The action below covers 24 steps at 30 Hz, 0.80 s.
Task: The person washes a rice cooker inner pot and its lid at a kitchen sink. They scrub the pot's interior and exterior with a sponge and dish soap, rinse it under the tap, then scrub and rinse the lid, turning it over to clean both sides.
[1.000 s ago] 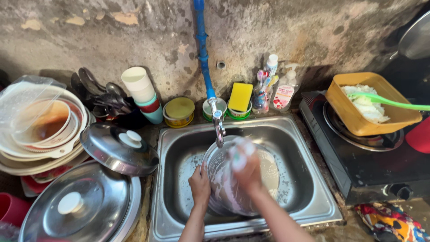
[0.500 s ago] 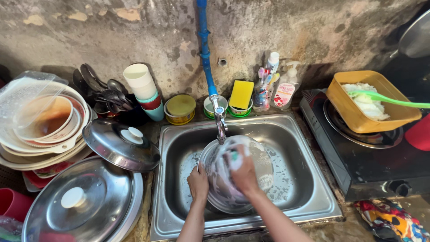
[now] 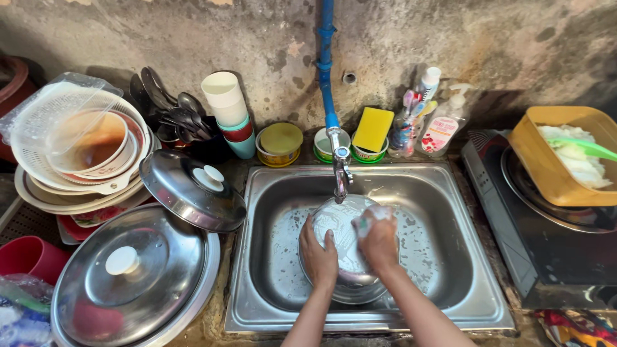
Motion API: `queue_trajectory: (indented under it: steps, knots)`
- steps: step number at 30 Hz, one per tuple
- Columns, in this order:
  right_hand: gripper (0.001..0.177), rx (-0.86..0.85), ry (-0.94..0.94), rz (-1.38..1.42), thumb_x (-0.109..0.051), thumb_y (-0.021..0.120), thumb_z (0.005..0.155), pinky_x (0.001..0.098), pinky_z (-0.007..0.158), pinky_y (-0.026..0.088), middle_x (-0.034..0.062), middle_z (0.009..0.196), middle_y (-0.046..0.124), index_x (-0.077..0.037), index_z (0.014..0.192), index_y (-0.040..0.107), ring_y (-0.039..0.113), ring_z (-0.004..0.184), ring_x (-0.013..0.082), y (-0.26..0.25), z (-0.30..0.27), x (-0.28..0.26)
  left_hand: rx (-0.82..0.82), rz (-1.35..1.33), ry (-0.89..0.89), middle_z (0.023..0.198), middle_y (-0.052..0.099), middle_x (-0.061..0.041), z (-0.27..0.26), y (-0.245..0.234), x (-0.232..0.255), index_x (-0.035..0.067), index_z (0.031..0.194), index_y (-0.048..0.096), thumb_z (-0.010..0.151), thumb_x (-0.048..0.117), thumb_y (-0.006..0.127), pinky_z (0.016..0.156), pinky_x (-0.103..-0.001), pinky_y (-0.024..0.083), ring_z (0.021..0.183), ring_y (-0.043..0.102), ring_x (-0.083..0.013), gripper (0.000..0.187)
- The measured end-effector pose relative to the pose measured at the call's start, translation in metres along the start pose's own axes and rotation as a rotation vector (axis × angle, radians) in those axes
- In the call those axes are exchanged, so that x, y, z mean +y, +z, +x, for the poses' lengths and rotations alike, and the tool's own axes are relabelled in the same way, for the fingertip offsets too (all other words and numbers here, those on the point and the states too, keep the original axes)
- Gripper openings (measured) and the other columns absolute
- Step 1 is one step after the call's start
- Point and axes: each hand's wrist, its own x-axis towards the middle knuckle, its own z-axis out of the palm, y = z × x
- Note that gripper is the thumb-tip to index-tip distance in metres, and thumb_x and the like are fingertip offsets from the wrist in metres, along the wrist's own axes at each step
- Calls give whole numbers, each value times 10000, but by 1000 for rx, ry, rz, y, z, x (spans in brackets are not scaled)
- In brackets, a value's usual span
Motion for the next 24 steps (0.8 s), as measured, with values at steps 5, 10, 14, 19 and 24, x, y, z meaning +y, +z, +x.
queue_trajectory:
  steps: [5,10,14,19,24]
  knots:
    - [139,-24,-316,125,-91,739,765,524,859,470,219,870,641,-3,829,653,601,901,455,20,12,-3,-42,-96,-24,1507,472,-184,2,1,-6,73,1499,409,966,196,605,1150,-438,339,1403,437,-364,581]
    - [234,-55,-71,-7,-184,764,868,509,922,476,268,864,653,14,812,651,615,881,464,34,37,0,-127,-91,6,1527,409,-192,5,-2,-16,66,1518,364,985,189,565,1160,-454,317,1419,397,-381,583]
    - [153,-156,-271,85,-141,746,829,531,1023,462,247,858,684,-10,896,705,623,956,490,38,51,3,-141,-106,29,1526,398,-202,9,0,-17,59,1520,352,989,184,552,1162,-463,313,1420,391,-394,582]
    - [226,-89,-105,14,-184,765,858,531,854,487,305,955,636,24,893,683,617,922,478,46,44,-4,-138,-97,39,1529,393,-208,4,-2,-22,54,1517,353,991,183,544,1167,-465,311,1425,387,-400,575]
    - [220,-139,-121,131,-178,782,813,519,802,512,276,925,653,15,872,696,632,900,462,52,53,-4,-131,-104,57,1523,382,-220,11,2,-23,36,1520,323,995,196,562,1167,-471,287,1423,366,-412,598]
